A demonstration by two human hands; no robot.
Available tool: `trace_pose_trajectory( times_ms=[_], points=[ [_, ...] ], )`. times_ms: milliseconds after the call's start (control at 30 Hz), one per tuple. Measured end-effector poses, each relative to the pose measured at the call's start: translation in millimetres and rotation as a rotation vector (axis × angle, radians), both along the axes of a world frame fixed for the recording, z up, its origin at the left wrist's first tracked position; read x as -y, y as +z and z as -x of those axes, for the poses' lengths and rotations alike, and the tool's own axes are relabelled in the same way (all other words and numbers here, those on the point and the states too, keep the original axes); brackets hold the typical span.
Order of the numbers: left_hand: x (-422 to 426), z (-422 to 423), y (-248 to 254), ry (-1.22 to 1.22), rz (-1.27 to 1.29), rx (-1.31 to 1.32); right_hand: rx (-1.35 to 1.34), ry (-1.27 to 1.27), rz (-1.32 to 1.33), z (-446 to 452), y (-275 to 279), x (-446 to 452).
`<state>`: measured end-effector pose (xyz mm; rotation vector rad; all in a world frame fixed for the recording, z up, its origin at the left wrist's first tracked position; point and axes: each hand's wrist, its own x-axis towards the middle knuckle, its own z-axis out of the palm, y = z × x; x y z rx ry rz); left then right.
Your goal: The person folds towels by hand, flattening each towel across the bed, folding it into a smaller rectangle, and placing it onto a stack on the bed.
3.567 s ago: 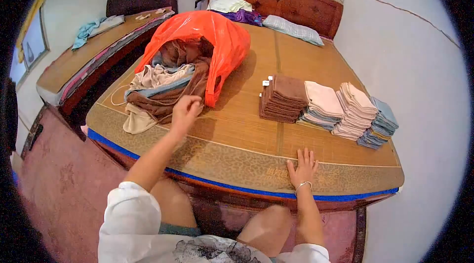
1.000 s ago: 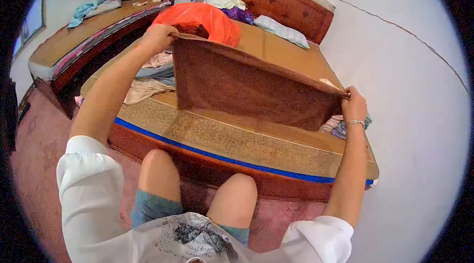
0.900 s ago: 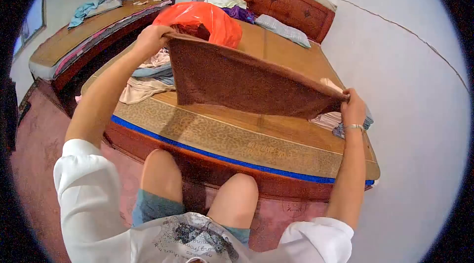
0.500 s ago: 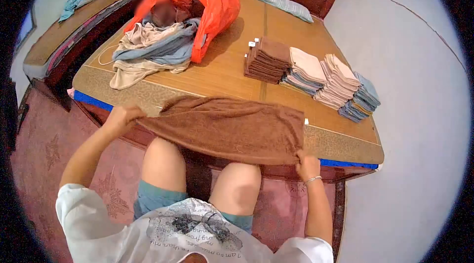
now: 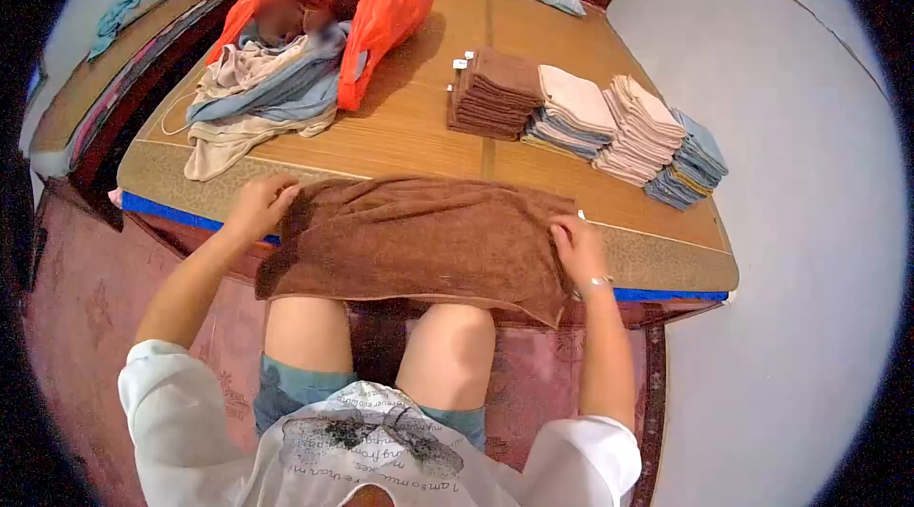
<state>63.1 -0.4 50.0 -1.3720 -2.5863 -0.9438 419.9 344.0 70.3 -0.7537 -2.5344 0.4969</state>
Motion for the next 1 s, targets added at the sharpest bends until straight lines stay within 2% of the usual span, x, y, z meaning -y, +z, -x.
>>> trace_pose_trajectory(
  times_ms=[67, 100, 167, 233, 267, 333, 367, 433, 467, 533, 567, 633, 733, 833, 900, 1000],
  points=[
    [-18.0, 1.6, -5.5, 0.055, 0.093, -0.098, -0.141, 0.019, -0.153, 20.1, -23.6, -19.7],
    [-25.4, 4.0, -8.3, 0.120, 0.189, -0.197, -0.143, 0.016, -0.157, 25.8, -27.9, -25.3],
    [-33.0, 10.4, -13.6, 0.161, 0.240, -0.219, -0.121, -0.138, -0.114, 34.7, -38.3, -34.0],
    [-34.1, 11.8, -10.0, 0.116, 0.302, -0.148, -0.062, -0.201, -0.081, 34.4, -55.6, -48.8],
    [-36.2, 16.0, -10.1, 0.122, 0.309, -0.147, -0.039, -0.207, -0.158, 33.7, -63.0, -53.3],
    [-44.1, 29.4, -8.9, 0.249, 0.221, 0.081, 0.102, -0.245, -0.256, 35.4, -70.1, -52.4],
    [-46.5, 37.4, -6.5, 0.253, 0.227, 0.086, 0.107, -0.240, -0.251, 37.2, -72.1, -51.1],
    [-51.0, 53.1, -2.1, 0.315, -0.043, -0.032, 0.177, -0.230, -0.268, 40.6, -74.4, -48.0],
    [-55.4, 59.1, -3.5, 0.317, -0.040, -0.026, 0.183, -0.227, -0.267, 43.0, -73.2, -45.7],
    [-66.9, 63.8, -7.0, 0.305, -0.040, -0.273, 0.338, -0.260, -0.237, 49.6, -66.6, -43.1],
    [-70.5, 62.6, -11.0, 0.308, -0.043, -0.273, 0.337, -0.258, -0.240, 51.6, -65.2, -44.5],
    [-79.0, 49.0, -11.7, 0.303, -0.022, -0.549, 0.408, -0.303, -0.184, 54.4, -65.5, -48.3],
    [-83.9, 9.9, -11.1, 0.062, -0.057, -0.613, 0.432, -0.324, -0.150, 58.9, -67.7, -52.9],
    [-79.4, -19.5, -27.8, -0.141, 0.001, -0.373, 0.447, -0.375, -0.116, 67.0, -60.9, -44.3],
    [-74.5, -14.4, -47.2, -0.072, 0.169, -0.383, 0.437, -0.395, -0.090, 69.0, -62.9, -36.8],
    [-76.5, 5.1, -41.4, 0.006, 0.339, -0.328, 0.417, -0.340, -0.118, 61.2, -65.9, -41.6]
  ],
)
